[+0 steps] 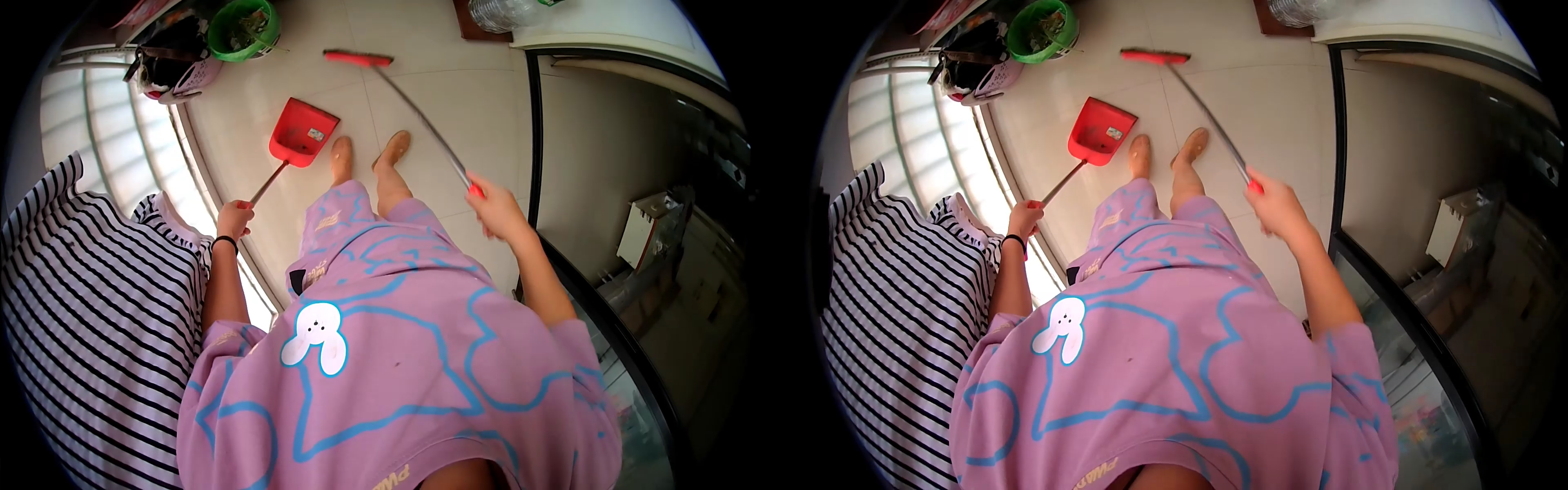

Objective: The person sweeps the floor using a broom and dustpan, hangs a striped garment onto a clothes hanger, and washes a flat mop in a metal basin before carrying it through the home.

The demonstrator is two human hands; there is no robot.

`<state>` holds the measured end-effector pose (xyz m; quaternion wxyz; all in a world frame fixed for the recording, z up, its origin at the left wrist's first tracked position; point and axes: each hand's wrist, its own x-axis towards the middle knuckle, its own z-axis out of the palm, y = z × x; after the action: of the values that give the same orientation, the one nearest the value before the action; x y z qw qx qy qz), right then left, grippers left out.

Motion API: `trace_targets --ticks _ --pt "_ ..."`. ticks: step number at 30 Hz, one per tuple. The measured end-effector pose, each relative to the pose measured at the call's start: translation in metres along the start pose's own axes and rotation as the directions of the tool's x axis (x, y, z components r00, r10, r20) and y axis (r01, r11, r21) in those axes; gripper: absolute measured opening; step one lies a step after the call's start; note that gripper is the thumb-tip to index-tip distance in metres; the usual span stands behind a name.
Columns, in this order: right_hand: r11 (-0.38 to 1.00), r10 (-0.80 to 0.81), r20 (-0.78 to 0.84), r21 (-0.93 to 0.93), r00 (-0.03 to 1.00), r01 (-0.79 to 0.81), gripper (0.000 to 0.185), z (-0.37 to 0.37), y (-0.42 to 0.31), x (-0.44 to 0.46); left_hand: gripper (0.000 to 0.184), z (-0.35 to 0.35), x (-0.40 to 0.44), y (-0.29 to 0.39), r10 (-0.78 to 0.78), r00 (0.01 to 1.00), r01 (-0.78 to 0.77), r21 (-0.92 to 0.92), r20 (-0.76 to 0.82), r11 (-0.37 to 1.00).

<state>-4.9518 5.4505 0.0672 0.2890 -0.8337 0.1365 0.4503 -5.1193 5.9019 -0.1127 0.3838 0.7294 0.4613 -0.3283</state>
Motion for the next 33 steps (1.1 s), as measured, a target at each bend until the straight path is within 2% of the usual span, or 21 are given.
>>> trace_targets --ticks 2,3,6,7,9,10,12,14,16,17,18,19,20,22,23,24,26,28,33 --pt "0.999 -0.045 -0.016 0.027 0.999 0.045 0.05 0.011 -0.027 0.045 0.024 -0.001 0.004 -0.019 -0.081 0.996 0.083 -0.095 0.032 0.992" --pt "0.994 -0.094 -0.042 0.059 0.995 0.096 0.05 0.008 -0.039 0.056 0.023 0.0 0.001 -0.018 -0.077 0.997 0.078 -0.184 0.012 0.98" --pt "0.988 -0.062 -0.019 0.139 0.998 0.064 0.051 0.04 -0.057 0.087 0.023 0.003 0.008 -0.036 -0.121 0.992 0.122 -0.229 0.021 0.966" --pt "0.989 -0.065 -0.015 0.134 0.998 0.066 0.051 0.047 -0.059 0.084 0.024 0.003 0.01 -0.04 -0.127 0.992 0.128 -0.235 0.018 0.964" --pt "0.99 0.005 0.114 -0.143 0.993 0.012 0.05 0.058 -0.057 0.065 0.025 0.004 0.011 -0.041 -0.135 0.991 0.129 -0.231 -0.012 0.964" --pt "0.99 -0.016 0.095 -0.139 0.995 0.029 0.05 0.046 -0.05 0.051 0.026 0.004 0.002 -0.025 -0.118 0.992 0.105 -0.222 -0.046 0.969" --pt "0.997 -0.045 0.201 -0.049 0.978 0.056 0.049 0.043 -0.021 0.044 0.029 0.008 0.0 -0.026 -0.073 0.991 0.045 -0.244 -0.11 0.969" --pt "0.995 0.004 0.292 0.096 0.957 -0.033 0.048 0.018 -0.007 0.028 0.032 0.01 -0.003 -0.017 -0.14 0.961 0.167 0.096 -0.24 0.981" --pt "0.971 -0.051 0.247 0.24 0.968 -0.01 0.049 0.013 0.034 0.022 0.03 0.011 -0.012 -0.009 -0.149 0.947 0.177 0.077 -0.286 0.981" --pt "0.971 -0.069 0.235 0.241 0.97 0.011 0.049 0.007 0.043 0.008 0.028 0.013 -0.013 -0.006 0.015 0.941 0.06 0.211 -0.338 0.976" --pt "0.954 -0.085 0.157 0.297 0.984 0.035 0.048 0.007 0.052 0.001 0.028 0.013 -0.014 -0.008 0.168 0.915 -0.031 0.352 -0.366 0.936" --pt "0.934 -0.093 0.078 0.352 0.993 0.06 0.048 0.007 0.058 -0.005 0.025 0.011 -0.022 -0.004 0.162 0.909 -0.031 0.326 -0.384 0.945" --pt "0.934 -0.102 0.078 0.351 0.992 0.069 0.048 0.007 0.06 -0.009 0.025 0.006 -0.023 -0.011 0.163 0.906 -0.031 0.322 -0.392 0.946" --pt "0.94 -0.066 0.052 0.338 0.996 0.045 0.049 0.006 0.06 -0.007 0.025 -0.006 -0.024 -0.025 0.28 0.868 -0.214 0.2 -0.41 0.956" --pt "0.941 -0.057 0.042 0.335 0.997 0.04 0.049 0.006 0.059 -0.004 0.024 -0.011 -0.021 -0.031 0.277 0.872 -0.218 0.185 -0.403 0.958" --pt "0.92 -0.033 0.014 0.392 0.999 0.025 0.05 0.002 0.058 -0.002 0.026 -0.008 0.014 -0.061 0.167 0.936 -0.119 0.168 -0.309 0.979" --pt "0.894 -0.026 -0.012 0.447 1.0 0.029 0.051 -0.011 0.054 0.004 0.026 -0.015 -0.01 -0.054 0.144 0.949 -0.143 0.024 -0.282 0.989" --pt "0.87 0.05 -0.053 0.492 0.997 -0.018 0.052 -0.026 0.047 -0.001 0.026 -0.021 -0.043 -0.041 0.133 0.96 -0.176 -0.162 -0.245 0.971" --pt "0.853 0.083 -0.163 0.521 0.983 0.014 0.054 -0.042 0.033 0.002 0.026 -0.016 -0.082 -0.008 0.088 0.97 -0.208 -0.595 -0.225 0.776"
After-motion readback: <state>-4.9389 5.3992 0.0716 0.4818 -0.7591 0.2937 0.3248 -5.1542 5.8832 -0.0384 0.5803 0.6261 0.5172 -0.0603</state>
